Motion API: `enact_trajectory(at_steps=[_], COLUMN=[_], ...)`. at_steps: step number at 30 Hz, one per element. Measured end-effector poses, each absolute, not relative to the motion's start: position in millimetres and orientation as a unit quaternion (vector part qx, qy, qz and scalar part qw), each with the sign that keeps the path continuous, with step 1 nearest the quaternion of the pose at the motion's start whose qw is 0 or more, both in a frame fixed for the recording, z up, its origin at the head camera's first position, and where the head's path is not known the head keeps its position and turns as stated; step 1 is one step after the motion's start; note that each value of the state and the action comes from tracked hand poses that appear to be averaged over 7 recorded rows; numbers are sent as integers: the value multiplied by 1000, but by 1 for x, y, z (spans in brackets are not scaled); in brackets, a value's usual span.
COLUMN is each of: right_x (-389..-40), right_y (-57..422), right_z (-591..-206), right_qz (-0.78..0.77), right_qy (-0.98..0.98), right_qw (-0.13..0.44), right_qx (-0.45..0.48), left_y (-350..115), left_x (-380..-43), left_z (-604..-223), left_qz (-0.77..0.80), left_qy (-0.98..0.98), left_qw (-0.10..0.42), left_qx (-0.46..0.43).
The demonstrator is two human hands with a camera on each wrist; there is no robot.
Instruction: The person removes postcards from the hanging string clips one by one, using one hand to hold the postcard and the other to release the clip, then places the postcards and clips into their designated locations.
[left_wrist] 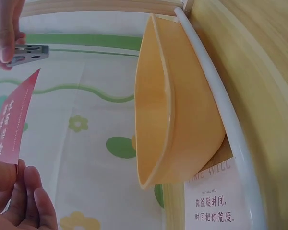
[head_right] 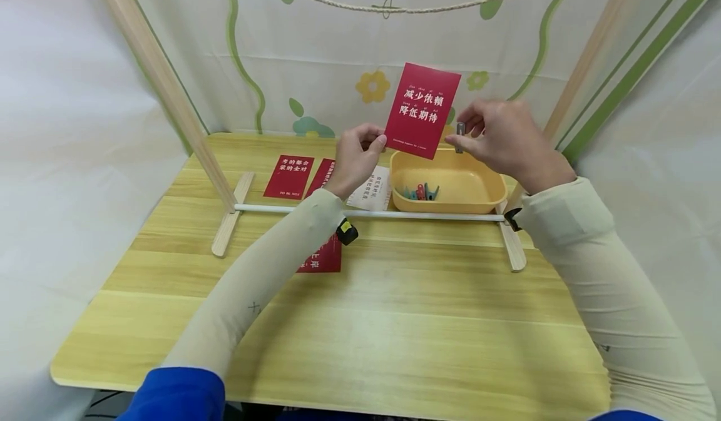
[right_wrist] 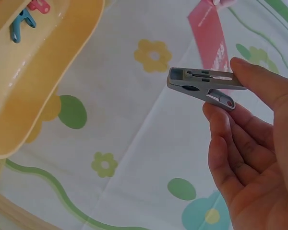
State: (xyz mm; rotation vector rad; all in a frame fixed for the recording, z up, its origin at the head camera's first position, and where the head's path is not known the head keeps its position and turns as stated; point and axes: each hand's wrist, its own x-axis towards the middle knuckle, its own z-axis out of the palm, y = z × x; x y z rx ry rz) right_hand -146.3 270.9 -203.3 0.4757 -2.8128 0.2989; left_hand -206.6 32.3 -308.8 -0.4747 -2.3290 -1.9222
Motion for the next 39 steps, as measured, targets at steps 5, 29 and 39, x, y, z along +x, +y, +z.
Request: enact_trajectory(at_steps=[5,29,39], right_x=[-149,-158,-159], right_y=[273,279,283], right_z=[-213,-244,-256], right_qz=[111,128,149], right_qy=[-976,-984,-982], right_qw=[109,61,44], right_qx=[151,112,109], left_y=[28,1,-13], left_x=[-203,-186,-182], left_z=[-310,-316,-323], left_qz=[-635,-609,-601], left_qy=[-755,-770,-773], left_qw=[33,-44,-55], left_qx=[-159,-186,-197])
